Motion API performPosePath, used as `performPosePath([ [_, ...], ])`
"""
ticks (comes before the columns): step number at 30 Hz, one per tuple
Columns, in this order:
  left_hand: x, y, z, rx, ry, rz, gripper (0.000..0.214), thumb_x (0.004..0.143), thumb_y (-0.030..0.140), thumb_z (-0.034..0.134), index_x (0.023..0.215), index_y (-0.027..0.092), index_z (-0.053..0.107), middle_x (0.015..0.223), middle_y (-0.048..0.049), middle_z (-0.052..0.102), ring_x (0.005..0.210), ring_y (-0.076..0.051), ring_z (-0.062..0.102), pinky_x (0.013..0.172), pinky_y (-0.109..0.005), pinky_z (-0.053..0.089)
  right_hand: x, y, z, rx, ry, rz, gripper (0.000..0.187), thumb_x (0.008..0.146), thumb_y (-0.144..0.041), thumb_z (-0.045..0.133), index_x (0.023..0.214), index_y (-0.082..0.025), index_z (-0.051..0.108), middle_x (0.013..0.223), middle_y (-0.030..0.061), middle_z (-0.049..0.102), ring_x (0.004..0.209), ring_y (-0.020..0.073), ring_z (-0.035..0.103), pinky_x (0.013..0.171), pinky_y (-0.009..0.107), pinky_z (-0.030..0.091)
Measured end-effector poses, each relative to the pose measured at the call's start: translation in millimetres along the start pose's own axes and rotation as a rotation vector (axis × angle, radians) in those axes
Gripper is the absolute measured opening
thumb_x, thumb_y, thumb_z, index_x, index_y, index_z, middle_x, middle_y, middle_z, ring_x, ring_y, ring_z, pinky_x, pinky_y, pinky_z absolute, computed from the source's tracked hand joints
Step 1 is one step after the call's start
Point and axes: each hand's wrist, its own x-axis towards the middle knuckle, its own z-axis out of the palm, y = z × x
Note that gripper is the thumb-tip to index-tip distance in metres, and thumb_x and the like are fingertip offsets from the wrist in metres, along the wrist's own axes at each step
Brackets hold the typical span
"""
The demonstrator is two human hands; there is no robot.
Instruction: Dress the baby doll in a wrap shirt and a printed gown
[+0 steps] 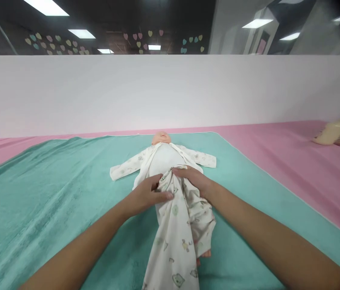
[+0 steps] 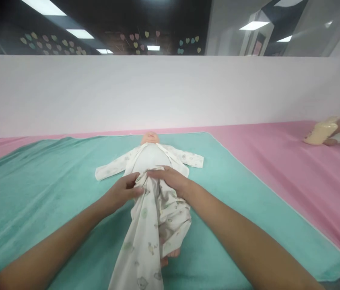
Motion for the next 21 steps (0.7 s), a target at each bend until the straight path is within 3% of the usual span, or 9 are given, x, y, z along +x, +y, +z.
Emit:
performPosePath([
  [3, -3, 6, 2.4, 0.001, -0.149, -0.033, 0.029, 0.067, 0.035, 0.069, 0.088, 0.018, 0.059, 0.081, -0.0005, 0.059, 0.078, -0.017, 0.054, 0.066, -0.025, 0.041, 0, 6, -3, 0.143, 0.04, -0.034, 0.031, 0.073, -0.046, 0.064, 0.081, -0.016, 0.062, 0.068, 0.0023, 0.064, 0.062, 0.0161, 0.059, 0.066, 0.032, 0.048],
  [6, -4, 7, 4.4, -0.1, -0.019, -0.045, 0.024, 0.073, 0.038, 0.064, 0.083, 0.017, 0.059, 0.077, -0.0006, 0.059, 0.071, -0.015, 0.053, 0.062, -0.024, 0.04, 0, 8, 2, 0.196, 0.027, -0.051, 0.038, 0.076, -0.051, 0.058, 0.087, -0.015, 0.062, 0.073, 0.0043, 0.066, 0.066, 0.0175, 0.061, 0.064, 0.03, 0.048],
  [10, -2, 5, 5.5, -0.39, 0.191, -0.027, 0.022, 0.077, 0.039, 0.059, 0.077, 0.018, 0.054, 0.067, 0.0024, 0.054, 0.059, -0.01, 0.049, 0.053, -0.021, 0.037, -4, 1, 8, 0.117, -0.09, -0.02, 0.039, 0.078, -0.05, 0.057, 0.097, -0.017, 0.061, 0.083, 0.0052, 0.067, 0.072, 0.0173, 0.062, 0.067, 0.029, 0.048],
  [14, 0, 6, 5.4, -0.517, 0.189, -0.008, 0.025, 0.081, 0.042, 0.052, 0.087, 0.018, 0.055, 0.07, 0.0004, 0.056, 0.057, -0.011, 0.05, 0.053, -0.022, 0.039, -9, -11, 4, -0.233, -0.263, 0.194, 0.039, 0.062, -0.036, 0.076, 0.094, -0.016, 0.063, 0.083, 0.003, 0.067, 0.072, 0.0166, 0.062, 0.067, 0.029, 0.05],
  [17, 0, 9, 0.6, -0.354, 0.11, -0.014, 0.026, 0.08, 0.043, 0.054, 0.08, 0.017, 0.055, 0.067, 0.0008, 0.055, 0.057, -0.011, 0.049, 0.052, -0.021, 0.039, -10, -10, 4, -0.283, -0.277, 0.239, 0.036, 0.058, -0.031, 0.078, 0.088, -0.015, 0.065, 0.083, 0.003, 0.068, 0.072, 0.0162, 0.062, 0.067, 0.028, 0.05],
  [21, -2, 14, -6.8, 0.008, -0.074, -0.028, 0.025, 0.07, 0.039, 0.065, 0.082, 0.017, 0.059, 0.075, -0.0009, 0.059, 0.067, -0.015, 0.052, 0.058, -0.023, 0.041, -9, 1, 9, 0.011, -0.072, 0.04, 0.038, 0.068, -0.043, 0.07, 0.092, -0.015, 0.065, 0.08, 0.0049, 0.068, 0.072, 0.017, 0.063, 0.07, 0.031, 0.05],
])
